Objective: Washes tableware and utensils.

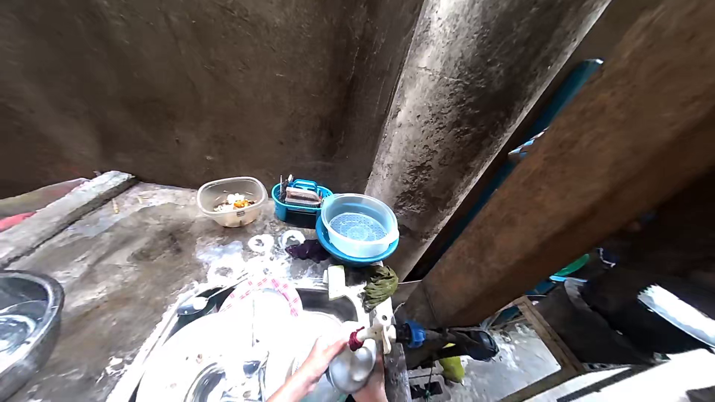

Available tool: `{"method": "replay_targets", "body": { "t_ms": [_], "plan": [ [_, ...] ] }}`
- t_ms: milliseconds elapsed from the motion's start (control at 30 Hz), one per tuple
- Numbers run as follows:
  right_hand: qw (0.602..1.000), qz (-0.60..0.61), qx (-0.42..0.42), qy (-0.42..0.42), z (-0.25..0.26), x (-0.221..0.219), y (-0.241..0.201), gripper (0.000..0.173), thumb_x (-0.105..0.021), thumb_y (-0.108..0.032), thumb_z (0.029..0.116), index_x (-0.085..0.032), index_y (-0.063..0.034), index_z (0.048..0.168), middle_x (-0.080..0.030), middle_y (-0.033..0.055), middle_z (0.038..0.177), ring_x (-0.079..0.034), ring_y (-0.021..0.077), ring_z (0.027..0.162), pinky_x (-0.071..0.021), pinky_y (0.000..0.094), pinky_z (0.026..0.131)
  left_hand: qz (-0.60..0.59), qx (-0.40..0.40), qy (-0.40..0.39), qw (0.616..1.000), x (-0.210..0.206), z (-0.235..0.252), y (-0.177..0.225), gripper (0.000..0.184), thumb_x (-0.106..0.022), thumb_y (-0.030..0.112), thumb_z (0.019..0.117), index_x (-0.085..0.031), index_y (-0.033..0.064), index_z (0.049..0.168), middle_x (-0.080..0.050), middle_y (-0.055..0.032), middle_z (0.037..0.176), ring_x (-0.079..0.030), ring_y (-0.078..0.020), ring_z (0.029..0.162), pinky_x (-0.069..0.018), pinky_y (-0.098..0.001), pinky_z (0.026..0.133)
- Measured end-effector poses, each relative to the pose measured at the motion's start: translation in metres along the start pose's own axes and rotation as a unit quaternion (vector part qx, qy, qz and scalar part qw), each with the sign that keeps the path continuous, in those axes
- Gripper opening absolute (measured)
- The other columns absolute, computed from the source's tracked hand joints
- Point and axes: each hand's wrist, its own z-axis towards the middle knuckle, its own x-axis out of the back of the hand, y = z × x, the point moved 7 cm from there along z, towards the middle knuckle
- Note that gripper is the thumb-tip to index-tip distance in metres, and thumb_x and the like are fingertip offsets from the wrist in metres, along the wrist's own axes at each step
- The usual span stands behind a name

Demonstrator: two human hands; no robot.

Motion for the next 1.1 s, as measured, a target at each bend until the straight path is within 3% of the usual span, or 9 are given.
{"method": "replay_targets", "body": {
  "t_ms": [133,267,400,500,633,733,800,967,1100],
  "plan": [
    [0.992,-0.075,-0.088,-0.046,0.007,-0.014,0.007,0.065,-0.009,-0.052,0.1093,-0.049,-0.0057,0.131,-0.064,0.0103,0.108,-0.063,0.0185,0.097,-0.0544,0.0398,0.084,0.188,-0.041,-0.116,0.974,-0.005,-0.024,0.013,0.034,-0.071,0.01,0.09,-0.067,-0.0092,0.117,-0.072,-0.017,0.106,-0.068,-0.0181,0.1,-0.0532,-0.0371,0.096],
    [0.977,-0.034,-0.16,-0.135,-0.005,-0.019,0.01,0.072,-0.007,-0.061,0.1053,-0.049,-0.0098,0.133,-0.068,0.0102,0.112,-0.067,0.0212,0.101,-0.0576,0.0427,0.086,0.504,-0.182,-0.23,0.812,-0.01,-0.051,-0.006,0.033,-0.065,-0.001,0.0906,-0.075,0.0062,0.121,-0.068,-0.0198,0.13,-0.061,-0.0446,0.126,-0.0426,-0.0649,0.106],
    [0.985,-0.111,-0.081,-0.1,-0.011,-0.018,0.018,0.037,-0.022,-0.024,0.1106,-0.049,-0.0054,0.128,-0.066,0.0048,0.101,-0.066,0.0097,0.089,-0.0573,0.0299,0.079,0.503,0.023,-0.216,0.837,-0.006,-0.03,-0.03,0.085,-0.055,0.055,0.1002,-0.027,0.0005,0.16,-0.006,-0.0288,0.168,-0.003,-0.0452,0.156,-0.0078,-0.0596,0.125],
    [0.975,-0.198,-0.007,-0.097,-0.013,-0.036,0.001,0.042,-0.025,-0.01,0.1095,-0.04,0.0127,0.142,-0.057,0.0206,0.128,-0.056,0.0128,0.111,-0.0453,0.0284,0.1,0.458,-0.005,-0.123,0.88,-0.039,-0.031,-0.03,0.069,-0.039,0.049,0.1074,-0.042,-0.0028,0.153,-0.032,-0.0262,0.162,-0.029,-0.0399,0.152,-0.0247,-0.0557,0.123],
    [0.984,-0.166,-0.008,-0.068,-0.004,-0.036,-0.015,0.031,-0.024,-0.015,0.1105,-0.051,-0.0007,0.116,-0.06,0.0029,0.085,-0.061,0.0039,0.074,-0.0532,0.0214,0.067,0.494,-0.198,-0.123,0.838,-0.03,-0.035,-0.012,0.054,-0.061,0.038,0.1003,-0.063,-0.0039,0.135,-0.061,-0.0222,0.141,-0.057,-0.0368,0.133,-0.0441,-0.055,0.111],
    [0.986,-0.12,-0.086,-0.078,0.002,-0.03,0.007,0.044,-0.017,-0.034,0.1124,-0.048,-0.0059,0.125,-0.063,0.0063,0.096,-0.064,0.0119,0.082,-0.0552,0.0311,0.072,0.522,-0.024,-0.114,0.845,-0.013,-0.009,-0.003,0.076,-0.05,0.05,0.1041,-0.036,-0.0041,0.155,-0.03,-0.0259,0.163,-0.028,-0.04,0.153,-0.0153,-0.0546,0.126],
    [0.981,-0.161,-0.063,-0.086,0.004,-0.034,0.013,0.041,-0.023,-0.022,0.1127,-0.049,0.0019,0.133,-0.063,0.0109,0.108,-0.06,0.0121,0.093,-0.0516,0.0299,0.083,0.517,0.044,-0.107,0.848,-0.026,-0.018,0.003,0.074,-0.047,0.054,0.1037,-0.043,-0.0005,0.153,-0.032,-0.0249,0.163,-0.038,-0.0417,0.147,-0.0307,-0.0586,0.118],
    [0.983,-0.094,-0.116,-0.103,-0.002,-0.033,0.007,0.05,-0.014,-0.039,0.1115,-0.053,-0.0083,0.119,-0.067,0.0055,0.092,-0.068,0.0139,0.082,-0.0585,0.0334,0.072,0.552,-0.328,-0.135,0.755,-0.013,-0.043,0.01,0.04,-0.054,0.035,0.1032,-0.077,0.0023,0.097,-0.075,-0.0183,0.085,-0.074,-0.038,0.081,-0.0585,-0.0578,0.071],
    [0.972,-0.168,-0.153,-0.065,-0.007,-0.023,0.002,0.033,-0.04,0.003,0.0974,-0.046,-0.0056,0.128,-0.063,0.0119,0.102,-0.066,0.0192,0.087,-0.0575,0.0369,0.076,0.387,-0.281,0.036,0.877,0.053,-0.03,0.012,0.04,-0.057,0.024,0.0968,-0.073,-0.0113,0.106,-0.066,-0.0306,0.124,-0.058,-0.0477,0.125,-0.04,-0.0603,0.109]
  ]
}}
